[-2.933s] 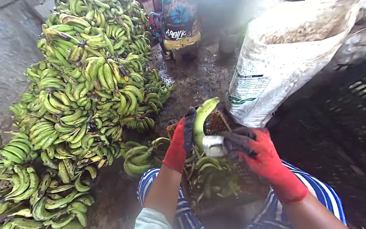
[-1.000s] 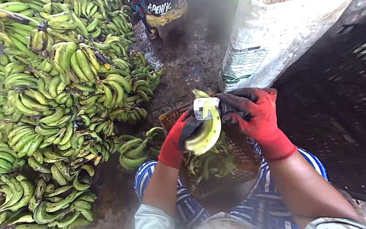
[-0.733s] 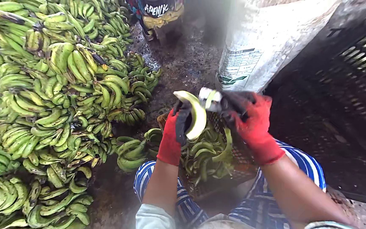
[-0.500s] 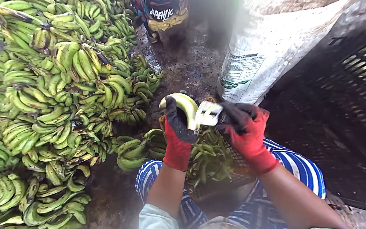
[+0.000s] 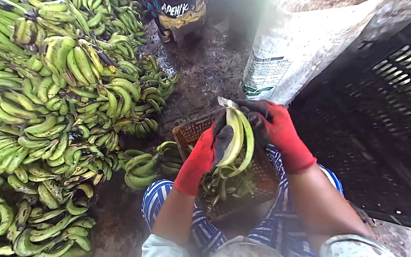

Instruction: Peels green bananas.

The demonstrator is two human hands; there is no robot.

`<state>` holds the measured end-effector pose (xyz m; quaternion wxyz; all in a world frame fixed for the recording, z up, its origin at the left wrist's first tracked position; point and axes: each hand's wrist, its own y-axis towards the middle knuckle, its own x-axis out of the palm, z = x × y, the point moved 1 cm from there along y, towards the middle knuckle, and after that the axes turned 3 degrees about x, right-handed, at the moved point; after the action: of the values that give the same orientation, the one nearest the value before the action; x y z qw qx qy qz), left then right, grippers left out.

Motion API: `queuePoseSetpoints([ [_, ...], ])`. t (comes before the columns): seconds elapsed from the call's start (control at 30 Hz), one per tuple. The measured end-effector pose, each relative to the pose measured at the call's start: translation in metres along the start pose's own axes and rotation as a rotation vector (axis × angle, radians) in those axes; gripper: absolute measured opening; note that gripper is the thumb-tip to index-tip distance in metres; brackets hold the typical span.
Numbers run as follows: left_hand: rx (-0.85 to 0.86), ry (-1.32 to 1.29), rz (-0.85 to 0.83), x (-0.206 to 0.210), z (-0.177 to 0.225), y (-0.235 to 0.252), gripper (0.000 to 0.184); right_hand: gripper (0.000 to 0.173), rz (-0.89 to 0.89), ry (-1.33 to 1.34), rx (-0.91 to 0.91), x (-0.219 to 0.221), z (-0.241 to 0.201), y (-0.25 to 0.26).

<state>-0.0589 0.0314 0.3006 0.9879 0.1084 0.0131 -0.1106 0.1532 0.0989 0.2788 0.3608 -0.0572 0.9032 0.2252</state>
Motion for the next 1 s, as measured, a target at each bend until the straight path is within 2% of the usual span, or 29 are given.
queuePoseSetpoints([
  [0.07, -0.016, -0.189, 0.043, -0.003, -0.013, 0.006, 0.062, 0.052, 0.020, -0.087, 0.076, -0.003, 0.003, 0.008],
  [0.13, -0.048, -0.538, 0.189, -0.010, -0.026, 0.015, 0.047, 0.048, 0.141, -0.144, 0.022, 0.003, -0.003, -0.005],
  [0.17, -0.056, -0.762, 0.225, -0.014, -0.026, 0.019, 0.046, 0.048, 0.211, -0.152, -0.092, 0.011, -0.007, -0.017],
  [0.2, -0.061, -0.978, 0.239, -0.018, -0.023, 0.021, 0.053, 0.048, 0.268, -0.145, -0.235, 0.018, -0.012, -0.028],
  [0.27, -0.087, -1.205, 0.226, -0.023, -0.020, 0.021, 0.059, 0.041, 0.329, -0.129, -0.467, 0.030, -0.024, -0.039],
  [0.3, -0.091, -1.182, 0.215, -0.021, -0.020, 0.017, 0.054, 0.038, 0.325, -0.107, -0.502, 0.033, -0.029, -0.039],
  [0.33, -0.070, -1.040, 0.224, -0.017, -0.022, 0.011, 0.046, 0.036, 0.293, -0.072, -0.463, 0.032, -0.033, -0.037],
  [0.4, 0.017, -0.555, 0.368, -0.006, -0.022, 0.001, 0.028, 0.040, 0.177, 0.085, -0.232, 0.029, -0.039, -0.027],
  [0.47, 0.058, -0.334, 0.383, 0.002, -0.010, 0.000, 0.043, 0.044, 0.038, 0.269, 0.073, 0.026, -0.033, -0.010],
  [0.5, 0.091, -0.345, 0.329, 0.002, -0.008, 0.001, 0.053, 0.041, -0.010, 0.349, 0.201, 0.025, -0.026, -0.005],
  [0.53, 0.115, -0.424, 0.275, 0.000, -0.010, 0.002, 0.054, 0.038, -0.035, 0.413, 0.293, 0.025, -0.020, -0.002],
  [0.6, 0.098, -0.720, 0.216, -0.008, -0.015, 0.009, 0.040, 0.045, -0.023, 0.372, 0.271, 0.021, -0.011, -0.006],
  [0.67, 0.045, -0.990, 0.139, -0.022, -0.022, 0.013, 0.044, 0.056, -0.014, 0.226, -0.018, 0.012, -0.010, -0.019],
  [0.7, 0.000, -1.032, 0.146, -0.026, -0.023, 0.012, 0.047, 0.054, -0.014, 0.161, -0.186, 0.007, -0.010, -0.026],
  [0.77, -0.114, -0.980, 0.179, -0.027, -0.021, 0.011, 0.049, 0.044, 0.008, 0.060, -0.399, 0.006, -0.018, -0.033],
  [0.8, -0.141, -0.872, 0.215, -0.023, -0.019, 0.009, 0.046, 0.040, 0.022, 0.035, -0.397, 0.009, -0.024, -0.035],
  [0.9, -0.063, -0.650, 0.314, -0.006, -0.024, 0.004, 0.030, 0.043, 0.088, 0.087, -0.082, 0.020, -0.031, -0.031],
  [0.97, -0.079, -0.654, 0.345, 0.002, -0.022, 0.003, 0.026, 0.044, 0.169, 0.178, 0.160, 0.021, -0.019, -0.017],
  [1.0, -0.102, -0.711, 0.309, 0.001, -0.021, 0.003, 0.027, 0.044, 0.186, 0.234, 0.238, 0.017, -0.011, -0.011],
])
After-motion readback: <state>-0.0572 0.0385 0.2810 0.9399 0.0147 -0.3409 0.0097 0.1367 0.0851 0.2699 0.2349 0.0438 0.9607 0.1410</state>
